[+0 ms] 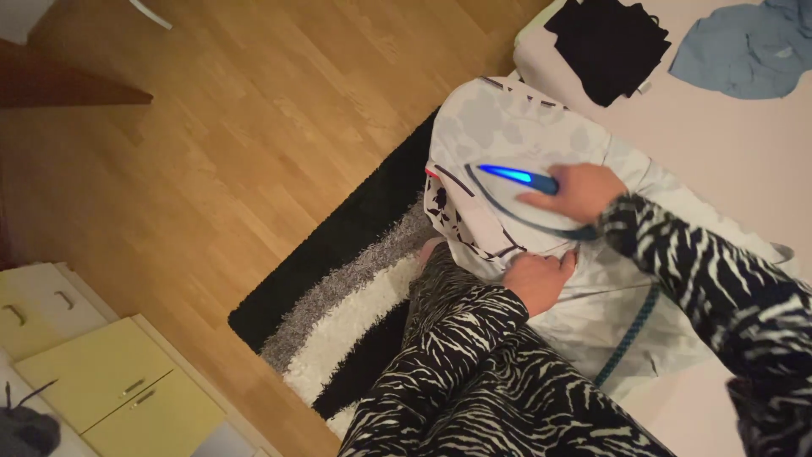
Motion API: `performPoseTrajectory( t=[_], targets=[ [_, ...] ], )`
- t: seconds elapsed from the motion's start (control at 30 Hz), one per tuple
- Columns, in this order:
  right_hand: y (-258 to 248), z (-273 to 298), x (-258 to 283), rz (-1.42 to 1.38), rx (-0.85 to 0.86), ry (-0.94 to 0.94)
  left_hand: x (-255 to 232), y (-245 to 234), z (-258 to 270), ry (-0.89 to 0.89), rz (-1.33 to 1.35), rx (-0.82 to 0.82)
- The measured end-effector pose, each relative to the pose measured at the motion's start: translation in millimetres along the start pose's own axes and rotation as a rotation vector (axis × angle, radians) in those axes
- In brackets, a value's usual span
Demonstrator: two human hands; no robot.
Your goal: Ironing a floral patterned fabric on an ironing board
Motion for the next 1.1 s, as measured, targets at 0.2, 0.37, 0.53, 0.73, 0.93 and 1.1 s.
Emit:
performPoseTrajectory(
  t=[0.2,0.37,0.53,0.73,0.93,1.1],
  targets=[
    [-0.7,-30.1,-35.1,-0.034,-0.18,0.128,0.3,10.8,-1.8,0.01,-0.014,-0.025],
    [-24.6,-91.9,-49.3,-0.101,-0.286,0.125,-4.6,-12.7,7.3,0.016,-0.042,-0.062],
    [-25.5,-107.1,-55.4,-0.217,-0.258,0.079,-0.3,-6.4,2.8,0.009,-0.08,-0.042],
    [-2.1,-26.1,-23.4,-0.314,-0.011,0.097,3.5,3.4,3.8,0.004,-0.028,-0.029],
    [27.2,-10.3,-24.2,-0.305,-0.025,0.089,-3.5,19.8,13.4,0.105,-0.223,-0.459],
    [18.0,6.6,-11.6,-0.468,0.025,0.114,-9.6,11.3,24.4,0.176,-0.32,-0.608]
  ],
)
Point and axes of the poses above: each hand's wrist, its own z-axis away from the middle knuckle, its own y-axis out of the palm, x = y × z, the point moved 3 cm from there along -z, towards the middle knuckle, and after that the axes turned 1 degree about y, right-handed, at the moved point
